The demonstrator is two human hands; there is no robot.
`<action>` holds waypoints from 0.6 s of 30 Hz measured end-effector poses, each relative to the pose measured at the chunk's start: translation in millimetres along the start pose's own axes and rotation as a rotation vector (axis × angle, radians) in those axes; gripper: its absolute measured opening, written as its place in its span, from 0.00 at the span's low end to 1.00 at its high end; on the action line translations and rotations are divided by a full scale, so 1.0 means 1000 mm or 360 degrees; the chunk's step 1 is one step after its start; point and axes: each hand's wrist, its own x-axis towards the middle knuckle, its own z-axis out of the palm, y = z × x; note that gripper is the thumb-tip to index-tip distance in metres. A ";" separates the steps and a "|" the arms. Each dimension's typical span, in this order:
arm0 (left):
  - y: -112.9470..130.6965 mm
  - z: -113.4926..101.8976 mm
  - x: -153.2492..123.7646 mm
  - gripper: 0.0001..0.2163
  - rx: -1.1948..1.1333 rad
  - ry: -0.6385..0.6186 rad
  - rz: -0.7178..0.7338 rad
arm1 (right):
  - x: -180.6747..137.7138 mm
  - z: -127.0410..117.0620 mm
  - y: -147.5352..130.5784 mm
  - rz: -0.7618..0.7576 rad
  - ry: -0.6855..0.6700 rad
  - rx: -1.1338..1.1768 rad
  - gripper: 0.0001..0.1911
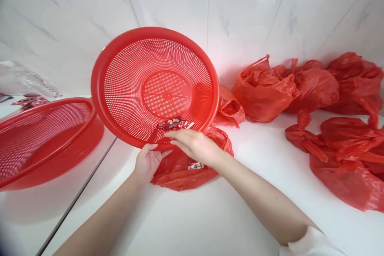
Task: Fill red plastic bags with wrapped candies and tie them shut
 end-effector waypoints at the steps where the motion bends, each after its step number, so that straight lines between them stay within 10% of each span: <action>1: 0.002 -0.001 0.002 0.14 -0.0011 0.0010 -0.0001 | 0.001 -0.006 -0.001 0.0151 0.0058 0.0052 0.15; 6: 0.016 -0.007 0.011 0.13 -0.0015 0.0100 0.0114 | 0.001 -0.025 0.004 0.0615 0.0085 0.0464 0.18; 18: 0.023 -0.006 0.013 0.07 0.0087 0.0211 0.0305 | -0.001 -0.026 0.011 0.0737 -0.0336 0.0486 0.24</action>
